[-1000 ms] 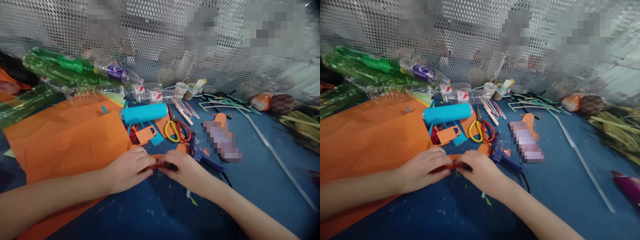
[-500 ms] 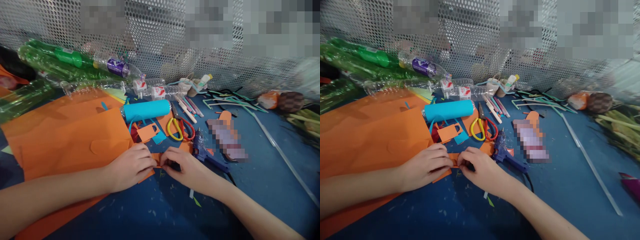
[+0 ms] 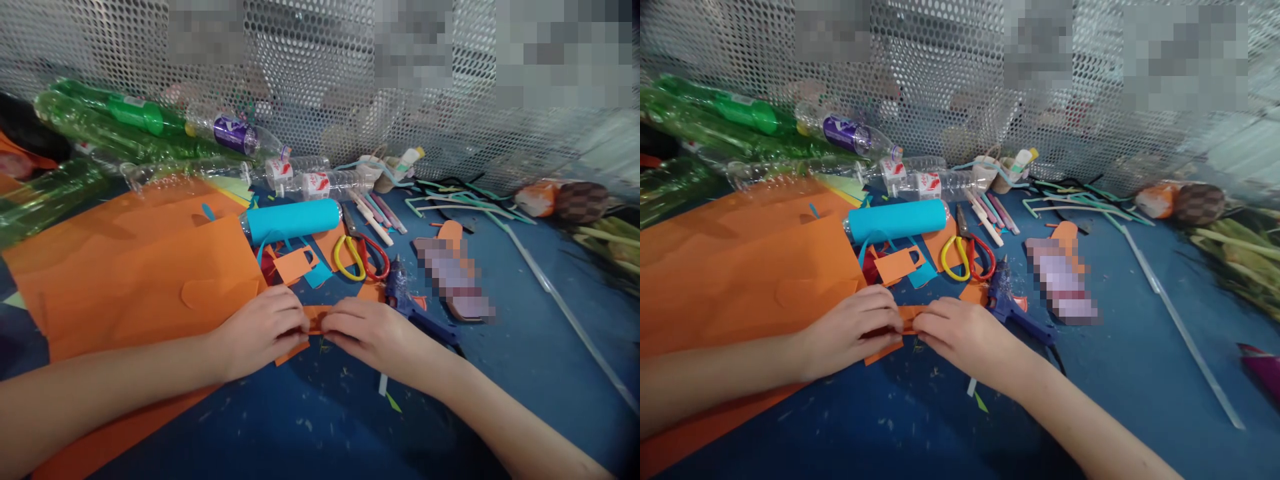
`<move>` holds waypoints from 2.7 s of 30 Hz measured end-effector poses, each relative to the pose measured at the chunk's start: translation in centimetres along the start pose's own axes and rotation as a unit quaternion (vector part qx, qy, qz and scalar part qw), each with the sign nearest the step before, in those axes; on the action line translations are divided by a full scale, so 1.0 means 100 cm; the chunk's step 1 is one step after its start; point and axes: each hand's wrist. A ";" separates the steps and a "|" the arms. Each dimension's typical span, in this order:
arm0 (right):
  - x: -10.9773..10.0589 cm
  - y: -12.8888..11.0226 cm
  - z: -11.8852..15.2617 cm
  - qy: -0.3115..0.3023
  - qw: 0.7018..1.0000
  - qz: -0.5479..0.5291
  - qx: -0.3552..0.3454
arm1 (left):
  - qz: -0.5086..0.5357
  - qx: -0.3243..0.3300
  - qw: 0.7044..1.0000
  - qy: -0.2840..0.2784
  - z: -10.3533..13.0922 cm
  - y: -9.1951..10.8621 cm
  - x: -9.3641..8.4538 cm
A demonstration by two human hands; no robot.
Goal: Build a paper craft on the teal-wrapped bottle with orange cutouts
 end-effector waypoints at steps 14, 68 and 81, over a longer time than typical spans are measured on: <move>0.003 -0.001 0.001 -0.028 0.993 0.108 -0.036 | -0.165 0.087 0.982 0.034 0.004 0.003 0.006; 0.013 0.001 -0.005 0.087 0.994 -0.045 0.050 | 0.002 0.037 0.999 0.009 0.001 -0.001 0.005; 0.009 0.003 -0.002 0.057 0.994 -0.089 0.016 | -0.004 0.025 1.000 0.010 0.003 -0.001 0.005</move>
Point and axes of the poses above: each hand's wrist, its own z-axis away from the middle knuckle, its own x-axis out of the palm, y = z × x, and after that the axes turned 13 degrees about -z, right-handed
